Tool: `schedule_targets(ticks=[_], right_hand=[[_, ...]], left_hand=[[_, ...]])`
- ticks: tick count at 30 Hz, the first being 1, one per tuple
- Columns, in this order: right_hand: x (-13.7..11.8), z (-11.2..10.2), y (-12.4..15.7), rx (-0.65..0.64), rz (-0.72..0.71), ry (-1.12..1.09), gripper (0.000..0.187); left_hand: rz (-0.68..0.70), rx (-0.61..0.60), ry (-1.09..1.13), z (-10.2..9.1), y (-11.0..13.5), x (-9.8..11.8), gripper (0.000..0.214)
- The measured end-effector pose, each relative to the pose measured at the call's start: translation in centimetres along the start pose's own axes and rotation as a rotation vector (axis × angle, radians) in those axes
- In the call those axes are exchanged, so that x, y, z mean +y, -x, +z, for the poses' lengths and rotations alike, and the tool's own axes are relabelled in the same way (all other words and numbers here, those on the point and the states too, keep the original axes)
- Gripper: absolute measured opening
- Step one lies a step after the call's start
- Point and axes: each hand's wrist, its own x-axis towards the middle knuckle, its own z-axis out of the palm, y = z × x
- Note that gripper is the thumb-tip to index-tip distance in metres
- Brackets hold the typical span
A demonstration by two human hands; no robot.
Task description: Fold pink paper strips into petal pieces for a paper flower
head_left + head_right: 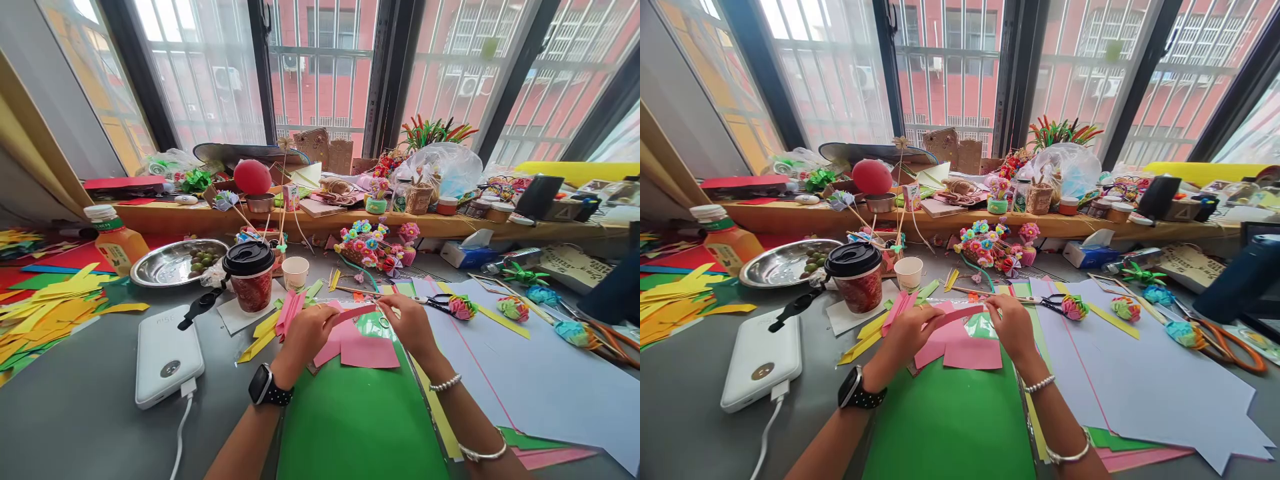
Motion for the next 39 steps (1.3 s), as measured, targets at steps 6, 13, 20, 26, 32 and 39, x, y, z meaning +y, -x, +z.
schedule_targets(ticks=[6, 13, 20, 26, 32, 39], right_hand=[[-1.1, 0.3, 0.2, 0.009, -0.143, -0.071, 0.016], [-2.0, 1.0, 0.6, -0.084, -0.166, -0.032, 0.014], [-1.5, 0.3, 0.2, -0.03, -0.125, -0.068, 0.013], [-2.4, 0.7, 0.5, -0.13, -0.169, -0.074, 0.013], [-1.6, 0.6, 0.4, 0.036, -0.048, -0.055, 0.015], [-0.6, 0.2, 0.2, 0.191, 0.115, -0.12, 0.022]], left_hand=[[0.054, 0.0, -0.01, -0.3, 0.0, 0.6, 0.018], [0.077, 0.038, 0.018, -0.4, -0.1, 0.7, 0.02], [-0.03, 0.18, 0.008, -0.9, -0.2, -0.3, 0.021], [0.111, 0.033, 0.078, -0.2, -0.1, 1.0, 0.018], [0.0, 0.04, 0.081, 0.0, 0.1, 0.6, 0.019], [-0.157, 0.088, 0.355, -0.5, -0.2, 0.8, 0.02]])
